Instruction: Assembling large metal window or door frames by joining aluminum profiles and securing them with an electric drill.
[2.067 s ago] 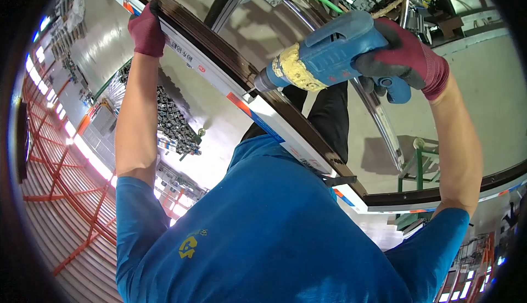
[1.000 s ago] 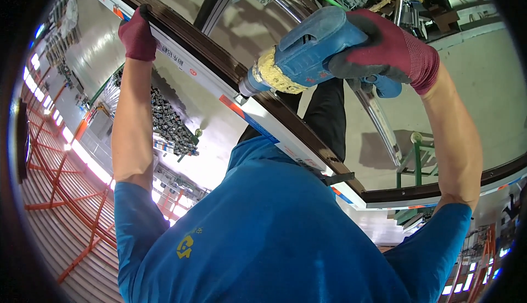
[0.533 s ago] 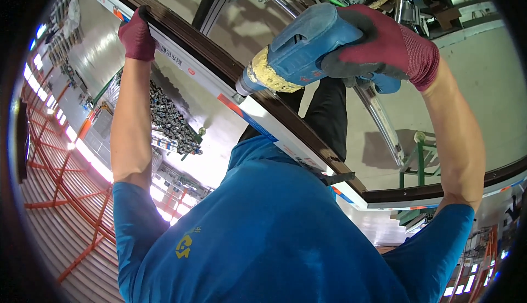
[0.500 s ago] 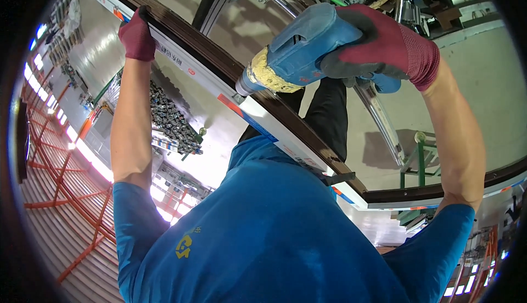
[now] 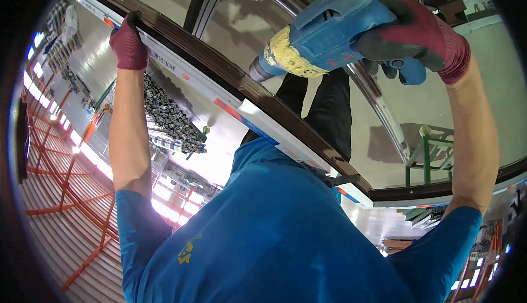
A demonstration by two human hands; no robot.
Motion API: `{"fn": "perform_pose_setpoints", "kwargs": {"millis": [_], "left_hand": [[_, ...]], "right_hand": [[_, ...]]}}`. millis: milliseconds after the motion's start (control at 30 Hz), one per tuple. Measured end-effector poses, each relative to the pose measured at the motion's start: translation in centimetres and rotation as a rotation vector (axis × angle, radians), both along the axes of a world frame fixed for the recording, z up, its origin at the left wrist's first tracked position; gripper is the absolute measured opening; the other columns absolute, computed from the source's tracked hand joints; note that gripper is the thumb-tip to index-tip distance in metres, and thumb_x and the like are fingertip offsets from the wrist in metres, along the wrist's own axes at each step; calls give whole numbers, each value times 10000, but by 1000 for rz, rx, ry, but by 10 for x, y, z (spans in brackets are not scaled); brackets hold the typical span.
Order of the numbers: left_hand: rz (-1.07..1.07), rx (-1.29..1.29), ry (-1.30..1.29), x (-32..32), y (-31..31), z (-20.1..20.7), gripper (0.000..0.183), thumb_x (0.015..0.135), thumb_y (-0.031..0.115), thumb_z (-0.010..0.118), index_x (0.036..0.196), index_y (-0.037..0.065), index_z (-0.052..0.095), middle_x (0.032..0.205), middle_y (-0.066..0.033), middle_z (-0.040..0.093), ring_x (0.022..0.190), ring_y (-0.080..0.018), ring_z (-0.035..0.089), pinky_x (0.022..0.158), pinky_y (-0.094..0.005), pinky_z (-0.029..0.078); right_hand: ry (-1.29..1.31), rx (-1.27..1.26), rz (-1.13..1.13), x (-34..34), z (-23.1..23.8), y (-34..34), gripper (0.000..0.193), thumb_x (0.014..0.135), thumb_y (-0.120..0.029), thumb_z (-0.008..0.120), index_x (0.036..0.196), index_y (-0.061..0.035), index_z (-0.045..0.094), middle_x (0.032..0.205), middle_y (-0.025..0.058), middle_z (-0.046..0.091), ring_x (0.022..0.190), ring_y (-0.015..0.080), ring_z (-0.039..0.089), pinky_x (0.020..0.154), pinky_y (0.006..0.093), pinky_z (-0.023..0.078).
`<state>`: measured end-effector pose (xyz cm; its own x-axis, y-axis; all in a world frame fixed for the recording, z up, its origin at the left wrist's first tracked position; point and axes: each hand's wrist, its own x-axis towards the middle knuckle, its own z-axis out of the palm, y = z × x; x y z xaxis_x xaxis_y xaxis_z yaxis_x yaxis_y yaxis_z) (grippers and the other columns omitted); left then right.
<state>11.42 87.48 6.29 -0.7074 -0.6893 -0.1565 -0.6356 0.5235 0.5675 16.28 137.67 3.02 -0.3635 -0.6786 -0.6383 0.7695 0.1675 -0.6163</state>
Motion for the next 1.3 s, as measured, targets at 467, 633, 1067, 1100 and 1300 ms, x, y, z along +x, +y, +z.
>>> {"fn": "perform_pose_setpoints", "kwargs": {"millis": [467, 633, 1067, 1100, 1300], "left_hand": [[-137, 19, 21, 2, -18, -4, 221, 882, 156, 761, 861, -61, 729, 785, -91, 720, 674, -181, 664, 652, -317, 516], [-50, 96, 52, -1, -17, -7, 186, 888, 110, 748, 886, -74, 721, 801, -98, 725, 691, -187, 679, 655, -306, 526], [-51, 123, 83, 0, -19, -9, 193, 878, 135, 749, 845, -54, 744, 772, -85, 715, 678, -174, 662, 631, -296, 503], [-82, 110, 84, 1, -20, -7, 201, 879, 143, 748, 843, -55, 745, 766, -82, 713, 673, -170, 657, 628, -296, 499], [-22, 94, 49, 1, -12, -6, 226, 881, 170, 744, 837, -51, 748, 752, -74, 704, 640, -172, 628, 626, -318, 497]], "right_hand": [[108, 114, -57, 24, -41, -13, 687, 775, -219, 693, 1413, -11, 548, 992, 108, 702, 820, 168, 674, 706, 324, 577], [78, 56, -44, 22, -44, -9, 733, 775, -267, 692, 1435, 5, 521, 999, 105, 694, 823, 163, 663, 707, 321, 568], [131, 102, 5, 22, -43, -7, 731, 772, -267, 691, 1433, -4, 525, 943, 91, 688, 722, 143, 651, 633, 285, 557], [132, 98, 6, 19, -43, -8, 731, 772, -267, 691, 1433, -4, 525, 943, 91, 688, 722, 143, 651, 633, 285, 557], [16, 73, 10, 16, -30, -10, 746, 745, -257, 695, 1428, -5, 531, 958, 101, 694, 716, 156, 666, 629, 300, 572]]}}
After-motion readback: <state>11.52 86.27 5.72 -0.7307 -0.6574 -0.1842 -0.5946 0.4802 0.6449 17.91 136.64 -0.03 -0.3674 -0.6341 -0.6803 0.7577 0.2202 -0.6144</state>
